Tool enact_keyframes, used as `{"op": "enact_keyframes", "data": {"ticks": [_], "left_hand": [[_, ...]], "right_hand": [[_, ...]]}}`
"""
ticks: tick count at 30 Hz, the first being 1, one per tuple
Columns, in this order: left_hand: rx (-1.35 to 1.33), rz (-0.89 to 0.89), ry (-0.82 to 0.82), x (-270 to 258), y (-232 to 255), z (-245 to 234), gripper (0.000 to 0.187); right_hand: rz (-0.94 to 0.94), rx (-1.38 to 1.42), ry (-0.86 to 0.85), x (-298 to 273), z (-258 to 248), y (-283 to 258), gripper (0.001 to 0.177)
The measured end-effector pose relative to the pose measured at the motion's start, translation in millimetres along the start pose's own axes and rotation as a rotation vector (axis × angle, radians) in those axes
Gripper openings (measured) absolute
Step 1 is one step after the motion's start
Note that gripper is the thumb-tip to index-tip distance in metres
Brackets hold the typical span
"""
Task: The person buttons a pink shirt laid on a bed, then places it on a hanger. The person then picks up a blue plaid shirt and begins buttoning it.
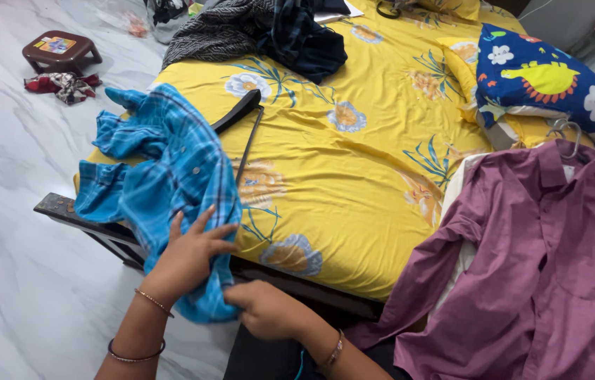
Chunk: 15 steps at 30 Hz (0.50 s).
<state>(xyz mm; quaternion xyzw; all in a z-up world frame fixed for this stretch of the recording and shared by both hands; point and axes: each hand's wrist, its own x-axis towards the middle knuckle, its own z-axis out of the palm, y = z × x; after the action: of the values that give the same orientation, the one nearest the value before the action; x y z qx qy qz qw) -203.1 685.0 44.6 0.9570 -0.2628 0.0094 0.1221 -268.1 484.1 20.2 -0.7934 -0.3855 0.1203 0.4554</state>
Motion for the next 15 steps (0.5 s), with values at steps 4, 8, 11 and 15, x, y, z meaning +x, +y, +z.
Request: {"op": "enact_keyframes", "data": {"ticks": [4,8,11,15], "left_hand": [[0.055,-0.114,-0.226,-17.0,10.4,2.9,0.041],[-0.005,-0.118,-0.082,-48.3,21.8,-0.1,0.036],[-0.119,0.114,0.252,-71.2,36.7,-7.5,0.035],[-0.309,0.213,0.245,-91.3,70.7,-30.4,0.031]], "right_hand": [[-0.068,-0.088,-0.012,-34.1,-10.4,-19.7,0.021],[-0.108,0.061,0.086,-76.9,-31.8,-27.8,0.04],[-0.044,0.229,0.142,-112.0,-51.2,-29.1,0.032],[0.06,0.535,0.483,-157.5,-71.7,-28.2,0.036]]}}
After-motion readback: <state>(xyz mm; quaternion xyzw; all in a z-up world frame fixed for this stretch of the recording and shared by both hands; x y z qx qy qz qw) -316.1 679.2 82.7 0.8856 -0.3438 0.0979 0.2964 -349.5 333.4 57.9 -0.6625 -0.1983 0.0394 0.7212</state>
